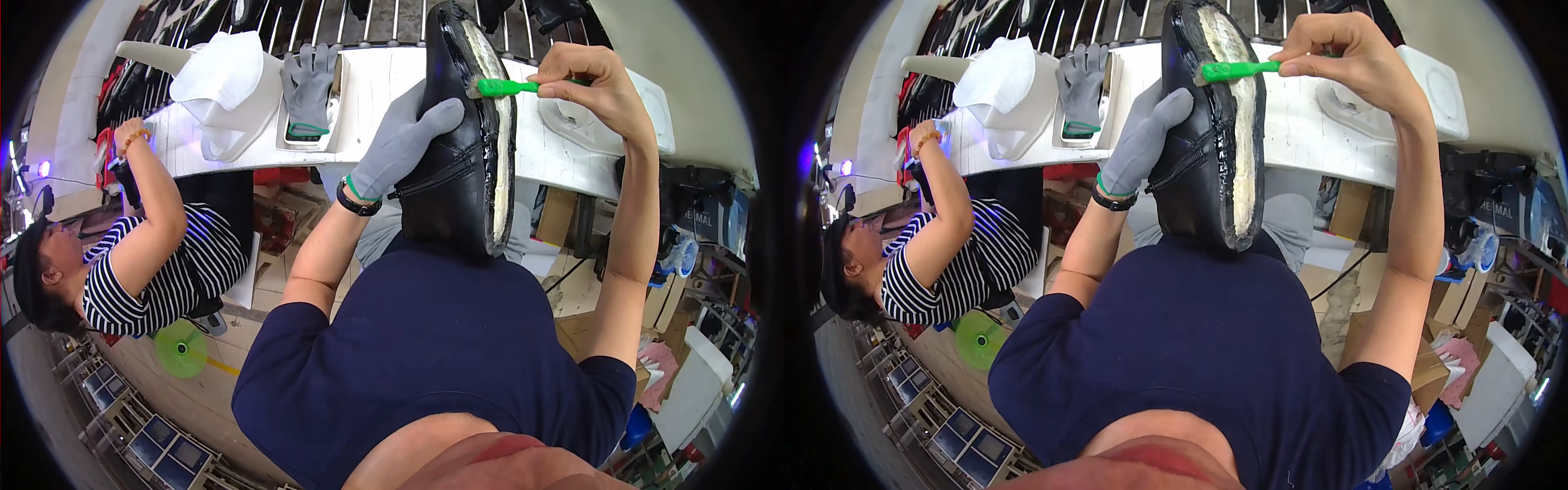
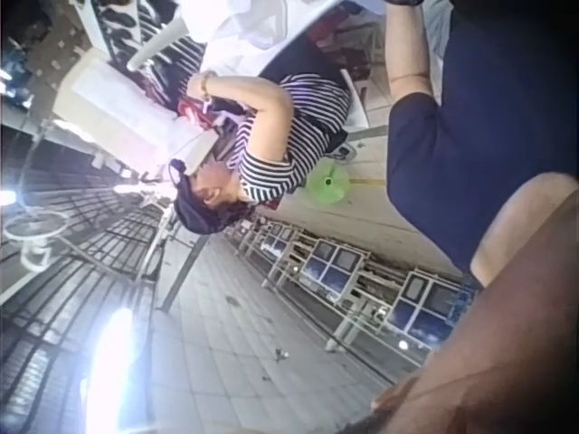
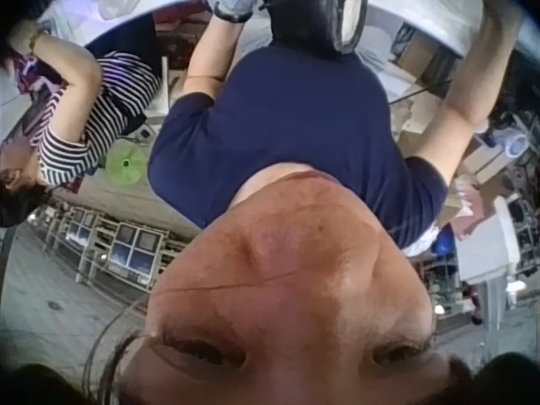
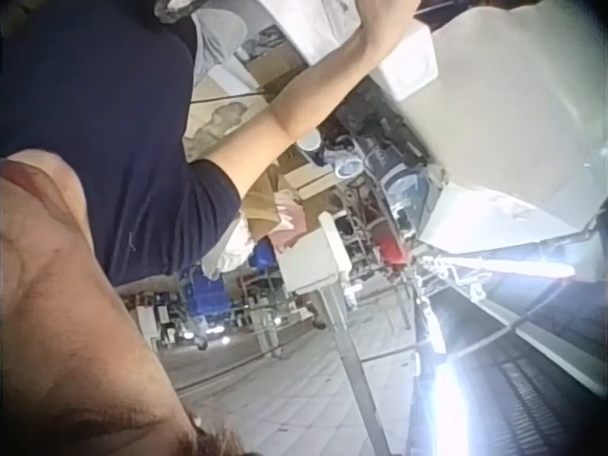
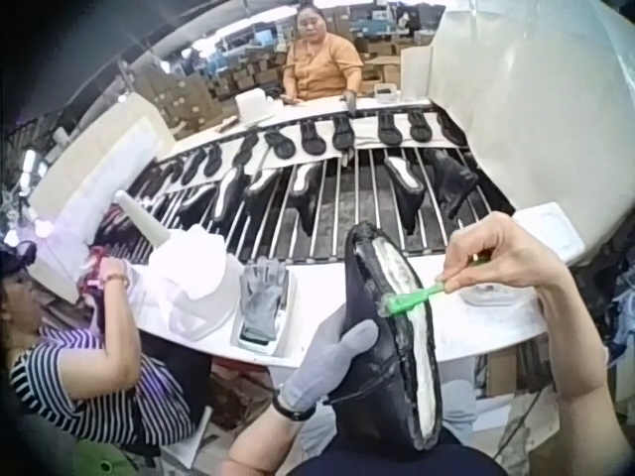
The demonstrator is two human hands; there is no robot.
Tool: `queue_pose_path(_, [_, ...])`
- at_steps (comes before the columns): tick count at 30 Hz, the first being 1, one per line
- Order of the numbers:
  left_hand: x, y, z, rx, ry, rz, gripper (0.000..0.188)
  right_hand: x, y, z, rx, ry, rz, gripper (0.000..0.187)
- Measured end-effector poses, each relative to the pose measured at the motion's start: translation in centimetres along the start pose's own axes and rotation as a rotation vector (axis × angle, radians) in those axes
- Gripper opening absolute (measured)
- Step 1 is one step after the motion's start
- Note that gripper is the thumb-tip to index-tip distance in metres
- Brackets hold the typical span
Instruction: Applying adhesive to shoe uppers and uppers-bases using a brush and placing them on a conveyor belt.
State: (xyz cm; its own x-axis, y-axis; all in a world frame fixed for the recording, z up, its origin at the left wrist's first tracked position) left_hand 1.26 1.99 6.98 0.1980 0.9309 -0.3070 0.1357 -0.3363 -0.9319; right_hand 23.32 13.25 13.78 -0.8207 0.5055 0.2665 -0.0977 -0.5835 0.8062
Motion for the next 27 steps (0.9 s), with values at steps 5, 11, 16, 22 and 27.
queue_pose_path(5, [0.3, 0.4, 0.6, -0.003, -0.046, 0.016, 0.041, -1.7, 0.5, -1.5, -0.032, -0.012, 0.105, 0.012])
queue_pose_path(11, [0.7, 1.3, 1.3, -0.084, -0.077, 0.009, 0.040, -4.2, 3.2, -4.8, 0.092, 0.102, 0.058, 0.010])
queue_pose_path(16, [1.1, 1.1, 1.5, -0.040, -0.095, -0.002, 0.040, -4.2, 3.0, -4.6, 0.017, -0.039, 0.056, 0.008])
queue_pose_path(22, [1.7, 0.9, 1.4, -0.096, -0.129, -0.042, 0.045, -3.3, 1.8, -3.5, -0.063, -0.128, 0.039, 0.008])
queue_pose_path(27, [2.6, 1.8, 1.9, -0.085, -0.119, 0.026, 0.057, -3.9, 3.3, -4.4, 0.052, 0.022, 0.016, 0.010])
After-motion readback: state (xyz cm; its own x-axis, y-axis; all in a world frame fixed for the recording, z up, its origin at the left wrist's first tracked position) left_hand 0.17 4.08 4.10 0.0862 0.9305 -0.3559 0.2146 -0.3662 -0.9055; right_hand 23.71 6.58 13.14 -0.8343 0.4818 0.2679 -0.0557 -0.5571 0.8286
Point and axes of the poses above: each hand's wrist, its own x-axis towards the middle knuckle, its own z-axis out of the back of the hand, y = z × x, the point moved 3 cm from there along x, towards the middle knuckle, and after that the axes turned 12 degrees about z, right-handed, at the moved point
